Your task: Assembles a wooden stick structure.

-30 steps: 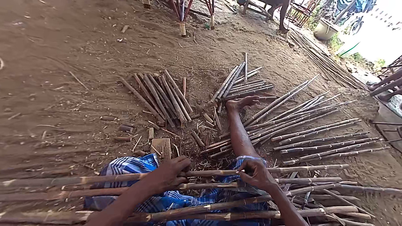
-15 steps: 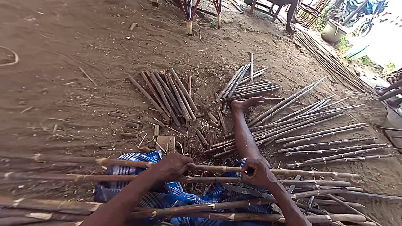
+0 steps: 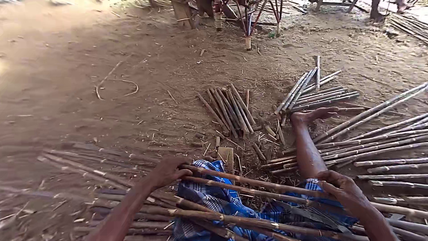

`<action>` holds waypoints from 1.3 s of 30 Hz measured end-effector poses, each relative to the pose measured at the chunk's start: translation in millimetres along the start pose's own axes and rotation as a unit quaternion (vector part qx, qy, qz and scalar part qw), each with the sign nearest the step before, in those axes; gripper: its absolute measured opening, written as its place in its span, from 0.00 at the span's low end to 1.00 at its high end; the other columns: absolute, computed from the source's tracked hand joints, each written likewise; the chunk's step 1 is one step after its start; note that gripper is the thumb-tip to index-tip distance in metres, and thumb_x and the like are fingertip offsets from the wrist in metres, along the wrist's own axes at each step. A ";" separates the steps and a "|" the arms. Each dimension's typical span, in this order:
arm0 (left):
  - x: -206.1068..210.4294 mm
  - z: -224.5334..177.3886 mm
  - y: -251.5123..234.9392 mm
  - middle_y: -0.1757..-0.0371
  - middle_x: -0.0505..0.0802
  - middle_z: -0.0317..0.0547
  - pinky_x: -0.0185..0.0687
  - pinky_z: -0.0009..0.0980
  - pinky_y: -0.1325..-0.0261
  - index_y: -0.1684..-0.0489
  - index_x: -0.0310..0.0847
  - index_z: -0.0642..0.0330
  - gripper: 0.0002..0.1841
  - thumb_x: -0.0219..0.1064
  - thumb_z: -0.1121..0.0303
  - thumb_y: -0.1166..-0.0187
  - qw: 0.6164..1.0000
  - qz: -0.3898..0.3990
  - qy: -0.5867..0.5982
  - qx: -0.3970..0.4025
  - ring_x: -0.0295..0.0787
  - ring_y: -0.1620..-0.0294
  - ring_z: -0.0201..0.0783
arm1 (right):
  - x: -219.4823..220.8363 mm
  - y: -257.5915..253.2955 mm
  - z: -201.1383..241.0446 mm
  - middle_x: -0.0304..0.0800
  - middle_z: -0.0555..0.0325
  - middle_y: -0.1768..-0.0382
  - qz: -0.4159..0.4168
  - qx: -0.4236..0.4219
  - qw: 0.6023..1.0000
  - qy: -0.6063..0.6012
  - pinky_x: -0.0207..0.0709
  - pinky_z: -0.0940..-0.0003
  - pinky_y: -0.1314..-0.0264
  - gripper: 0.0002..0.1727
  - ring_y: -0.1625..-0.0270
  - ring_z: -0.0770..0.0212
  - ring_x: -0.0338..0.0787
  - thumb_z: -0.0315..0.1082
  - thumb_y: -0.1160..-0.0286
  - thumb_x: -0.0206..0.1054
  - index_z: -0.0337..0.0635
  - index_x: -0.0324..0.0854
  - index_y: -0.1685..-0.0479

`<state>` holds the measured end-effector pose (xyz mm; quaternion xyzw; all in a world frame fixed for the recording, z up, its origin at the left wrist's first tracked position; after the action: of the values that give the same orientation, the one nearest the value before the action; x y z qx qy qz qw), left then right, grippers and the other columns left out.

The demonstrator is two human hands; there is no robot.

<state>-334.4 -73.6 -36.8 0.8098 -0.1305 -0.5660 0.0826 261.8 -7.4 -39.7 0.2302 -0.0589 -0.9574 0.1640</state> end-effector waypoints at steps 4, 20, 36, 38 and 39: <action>46.5 -128.4 -30.2 0.55 0.91 0.38 0.88 0.50 0.51 0.53 0.86 0.47 0.12 0.79 0.62 0.31 0.992 0.064 0.001 0.105 0.90 0.55 0.42 | 33.9 14.6 25.8 0.93 0.59 0.64 0.054 -0.038 0.998 0.000 0.86 0.62 0.64 0.09 0.68 0.62 0.89 0.37 0.28 0.73 0.47 0.92 0.52; 101.7 -243.0 -55.4 0.57 0.87 0.36 0.85 0.35 0.49 0.55 0.85 0.50 0.12 0.76 0.55 0.26 0.954 0.113 0.140 0.242 0.86 0.56 0.33 | 26.3 30.8 8.1 0.90 0.69 0.72 0.036 -0.146 0.985 0.084 0.81 0.75 0.71 0.02 0.74 0.75 0.84 0.33 0.39 0.75 0.48 0.88 0.69; 69.3 -209.9 -52.2 0.52 0.92 0.42 0.87 0.53 0.47 0.38 0.83 0.50 0.27 0.72 0.41 0.25 0.982 0.026 -0.011 0.187 0.91 0.52 0.45 | 16.7 9.0 4.6 0.90 0.67 0.73 -0.003 -0.088 0.996 0.030 0.78 0.71 0.73 0.03 0.76 0.71 0.83 0.34 0.40 0.77 0.48 0.89 0.69; 54.1 -180.9 -36.3 0.50 0.92 0.46 0.85 0.56 0.44 0.48 0.88 0.53 0.22 0.80 0.48 0.31 0.975 -0.085 -0.053 0.197 0.90 0.48 0.51 | 4.3 6.5 -2.2 0.90 0.63 0.70 -0.023 -0.071 0.997 -0.005 0.80 0.68 0.72 0.04 0.74 0.67 0.84 0.33 0.37 0.76 0.47 0.88 0.65; 48.1 -167.4 -28.1 0.53 0.91 0.45 0.85 0.56 0.44 0.55 0.89 0.53 0.19 0.75 0.47 0.28 0.966 -0.137 -0.066 0.207 0.90 0.48 0.51 | 2.2 6.3 -2.4 0.90 0.62 0.69 -0.025 -0.066 0.997 -0.016 0.79 0.68 0.72 0.04 0.74 0.65 0.84 0.33 0.36 0.75 0.47 0.88 0.64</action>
<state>-158.3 -63.8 -29.9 0.7801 -0.1383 -0.5848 -0.1742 262.9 -14.2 -41.6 0.2050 0.0071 -0.9666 0.1539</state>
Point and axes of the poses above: each hand's wrist, its own y-axis away from the middle knuckle, its own x-axis out of the palm, z = x × y, the point moved 6 cm from there along -y, towards the middle knuckle
